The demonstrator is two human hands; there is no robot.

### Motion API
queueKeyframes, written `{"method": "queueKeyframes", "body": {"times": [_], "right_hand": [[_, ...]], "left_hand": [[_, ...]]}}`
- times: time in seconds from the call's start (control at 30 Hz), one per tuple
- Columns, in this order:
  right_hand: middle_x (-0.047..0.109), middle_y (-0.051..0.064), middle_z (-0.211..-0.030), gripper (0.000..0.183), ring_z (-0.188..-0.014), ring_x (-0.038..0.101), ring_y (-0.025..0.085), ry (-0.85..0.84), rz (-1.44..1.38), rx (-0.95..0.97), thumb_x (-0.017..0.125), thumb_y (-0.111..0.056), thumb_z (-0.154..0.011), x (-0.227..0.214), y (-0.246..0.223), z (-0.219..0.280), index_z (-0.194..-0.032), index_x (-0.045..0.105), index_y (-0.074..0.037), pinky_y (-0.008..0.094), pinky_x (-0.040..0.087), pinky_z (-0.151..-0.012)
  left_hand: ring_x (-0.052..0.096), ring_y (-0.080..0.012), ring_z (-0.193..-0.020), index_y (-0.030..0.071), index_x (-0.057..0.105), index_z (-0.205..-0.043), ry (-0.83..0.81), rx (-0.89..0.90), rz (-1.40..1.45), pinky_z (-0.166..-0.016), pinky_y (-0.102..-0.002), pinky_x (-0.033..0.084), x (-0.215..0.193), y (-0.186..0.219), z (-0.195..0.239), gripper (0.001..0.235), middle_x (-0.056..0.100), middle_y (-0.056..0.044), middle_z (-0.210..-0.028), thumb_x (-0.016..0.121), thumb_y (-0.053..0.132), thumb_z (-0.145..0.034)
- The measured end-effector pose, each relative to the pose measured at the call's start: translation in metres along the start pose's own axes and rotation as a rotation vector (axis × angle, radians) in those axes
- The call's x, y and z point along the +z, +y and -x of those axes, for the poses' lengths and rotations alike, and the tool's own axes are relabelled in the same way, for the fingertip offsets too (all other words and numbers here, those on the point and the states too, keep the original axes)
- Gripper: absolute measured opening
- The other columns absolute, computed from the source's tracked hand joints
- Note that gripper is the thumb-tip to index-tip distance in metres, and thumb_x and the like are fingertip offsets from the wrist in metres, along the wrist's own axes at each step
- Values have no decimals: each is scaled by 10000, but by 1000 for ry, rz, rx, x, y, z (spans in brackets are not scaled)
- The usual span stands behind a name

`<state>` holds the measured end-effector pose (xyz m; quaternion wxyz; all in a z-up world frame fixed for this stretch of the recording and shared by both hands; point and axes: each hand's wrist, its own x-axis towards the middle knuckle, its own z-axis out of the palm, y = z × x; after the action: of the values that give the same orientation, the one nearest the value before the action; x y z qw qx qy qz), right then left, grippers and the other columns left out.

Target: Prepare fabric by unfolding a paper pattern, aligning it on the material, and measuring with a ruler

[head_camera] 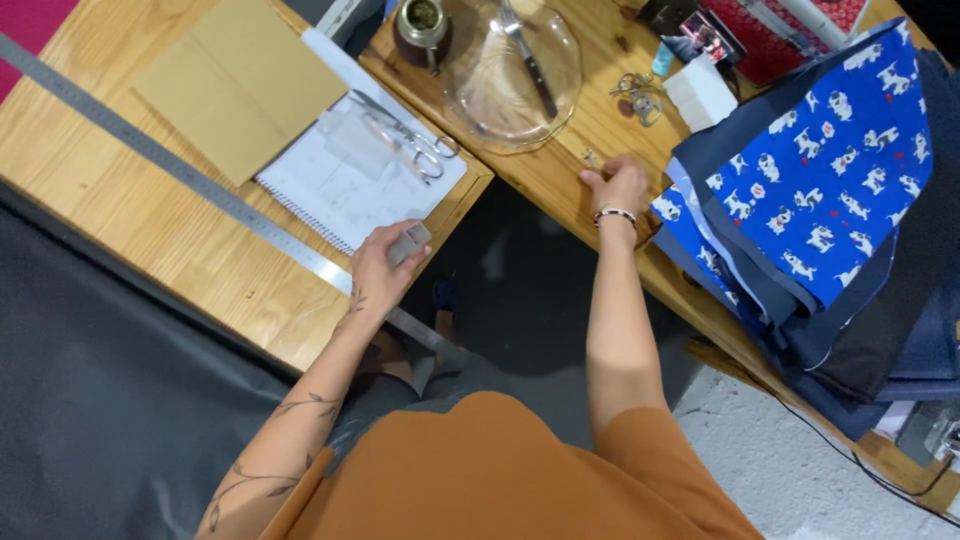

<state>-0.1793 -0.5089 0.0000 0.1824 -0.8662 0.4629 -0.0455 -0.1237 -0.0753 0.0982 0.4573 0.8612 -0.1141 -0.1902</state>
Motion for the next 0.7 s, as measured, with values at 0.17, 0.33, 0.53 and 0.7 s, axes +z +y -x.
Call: {"method": "queueKeyframes", "body": {"times": [0.17, 0.33, 0.53, 0.7], "right_hand": [[717, 14, -916, 316, -1037, 687, 305, -48, -79, -18, 966, -360, -726, 17, -10, -23, -931, 778, -211, 458, 529, -921], [747, 106, -905, 105, -992, 717, 354, -209, 81, -163, 850, -317, -825, 24, -13, -30, -851, 799, -229, 488, 578, -854], [651, 180, -1052, 228, -1087, 640, 396, -123, 197, -386, 694, -278, -974, -4, -33, 1, -986, 648, -55, 509, 504, -951], [676, 145, -941, 103, -980, 661, 330, -68, -383, -217, 644, -187, -1020, 9, 9, -8, -999, 617, -91, 449, 510, -874]], "left_hand": [[651, -419, -1143, 290, 719, -1286, -84, 8, -10, -935, -504, 533, 29, 27, -7, 437, 693, -119, -1160, 832, 341, -867], [658, -378, -1153, 313, 710, -1298, -173, 92, 2, -944, -463, 528, 71, 54, -23, 405, 687, -79, -1160, 794, 376, -908], [656, -437, -1144, 258, 717, -1263, -246, 227, -39, -947, -526, 535, 124, 100, -65, 437, 706, -156, -1153, 813, 318, -841], [650, -427, -1180, 265, 723, -1258, -240, 241, 16, -979, -513, 533, 166, 119, -114, 436, 714, -142, -1174, 831, 324, -840]]}}
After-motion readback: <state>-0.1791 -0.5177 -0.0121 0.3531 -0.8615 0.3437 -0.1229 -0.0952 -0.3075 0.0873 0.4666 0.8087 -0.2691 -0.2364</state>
